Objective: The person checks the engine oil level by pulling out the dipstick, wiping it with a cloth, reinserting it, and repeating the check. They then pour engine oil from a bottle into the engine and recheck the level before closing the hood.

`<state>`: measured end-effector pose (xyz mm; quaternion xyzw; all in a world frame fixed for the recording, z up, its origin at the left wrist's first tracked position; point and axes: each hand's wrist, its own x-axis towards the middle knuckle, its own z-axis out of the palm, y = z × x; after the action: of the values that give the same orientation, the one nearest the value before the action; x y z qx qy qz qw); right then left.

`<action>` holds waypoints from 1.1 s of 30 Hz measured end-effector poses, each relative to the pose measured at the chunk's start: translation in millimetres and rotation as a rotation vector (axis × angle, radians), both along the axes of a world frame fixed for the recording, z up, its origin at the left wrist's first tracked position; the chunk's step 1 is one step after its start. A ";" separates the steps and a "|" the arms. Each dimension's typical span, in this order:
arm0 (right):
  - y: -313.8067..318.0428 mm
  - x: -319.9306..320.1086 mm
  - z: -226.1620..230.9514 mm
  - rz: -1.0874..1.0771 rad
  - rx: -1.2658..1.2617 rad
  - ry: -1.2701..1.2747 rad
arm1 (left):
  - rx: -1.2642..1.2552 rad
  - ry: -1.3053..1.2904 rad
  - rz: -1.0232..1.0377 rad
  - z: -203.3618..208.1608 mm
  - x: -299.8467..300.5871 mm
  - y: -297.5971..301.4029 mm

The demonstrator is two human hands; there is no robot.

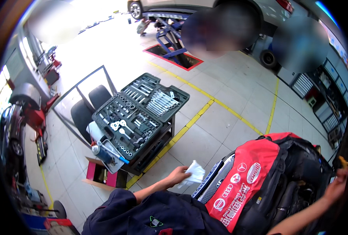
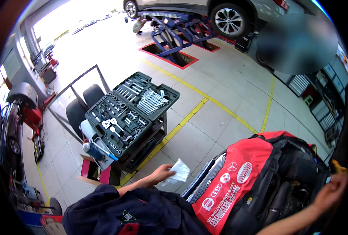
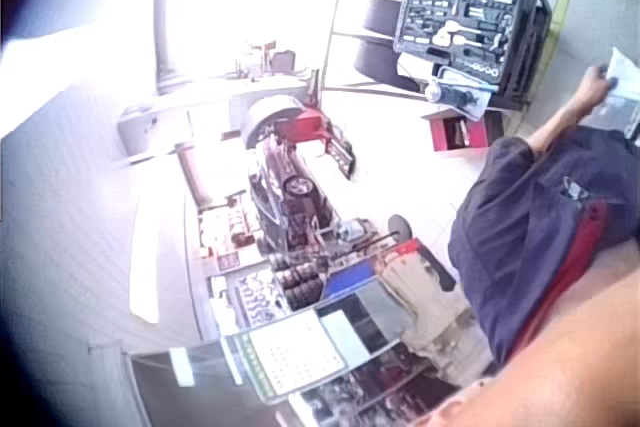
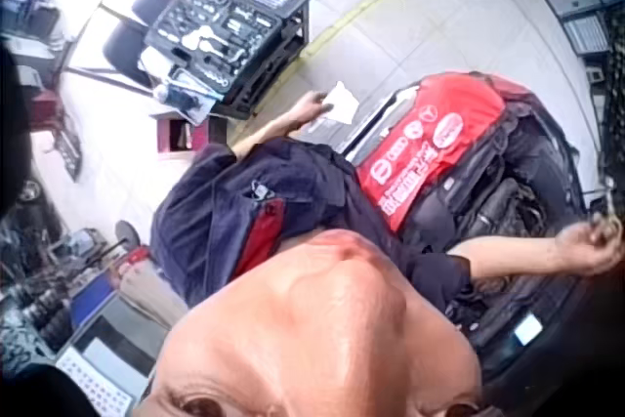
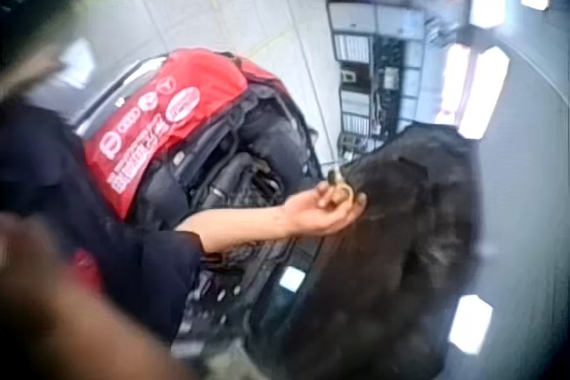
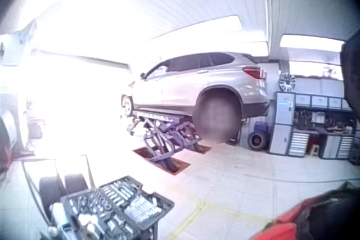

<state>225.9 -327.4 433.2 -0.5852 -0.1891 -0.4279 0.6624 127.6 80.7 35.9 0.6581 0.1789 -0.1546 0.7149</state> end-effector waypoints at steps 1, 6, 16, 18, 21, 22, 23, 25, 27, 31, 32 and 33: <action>16.1 9.0 -30.1 0.089 0.113 0.114 | 0.021 -0.051 -0.062 12.1 14.4 -8.7; 186.6 33.8 -192.5 0.801 0.821 0.630 | -0.160 -0.301 0.083 91.3 42.6 -21.2; 243.7 -45.7 -302.8 1.117 0.953 1.087 | -1.181 -0.485 0.173 107.5 3.6 2.4; 240.2 -52.8 -309.7 1.159 0.990 1.103 | -1.205 -0.521 0.177 90.5 -2.4 -5.4; 235.7 -58.9 -329.1 1.282 1.041 1.145 | -0.963 -0.473 0.264 76.5 -5.0 -26.9; 233.8 -59.4 -332.8 1.285 1.050 1.172 | -0.916 -0.481 0.249 67.1 -2.2 -30.2; 232.9 -63.4 -330.9 1.278 1.061 1.200 | -0.807 -0.421 0.330 64.1 0.3 -32.9; 229.4 -64.1 -334.4 1.207 1.084 1.271 | -0.699 -0.399 0.423 59.4 1.9 -28.8; 218.2 -60.1 -348.7 1.230 1.197 1.272 | -0.595 -0.410 0.531 57.2 1.7 -13.6; 177.4 -47.1 -378.1 1.231 1.405 1.256 | -0.529 -0.513 0.719 72.6 -6.5 43.1; 164.1 -42.2 -387.4 1.220 1.418 1.252 | -0.515 -0.538 0.767 74.8 -13.6 59.3; 149.8 -37.4 -395.6 1.183 1.426 1.231 | -0.489 -0.570 0.808 81.7 -22.5 72.9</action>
<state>188.5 -177.6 37.6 -0.0006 0.2119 0.3081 0.9275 105.1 153.7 117.5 0.3678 0.1756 0.2794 0.8694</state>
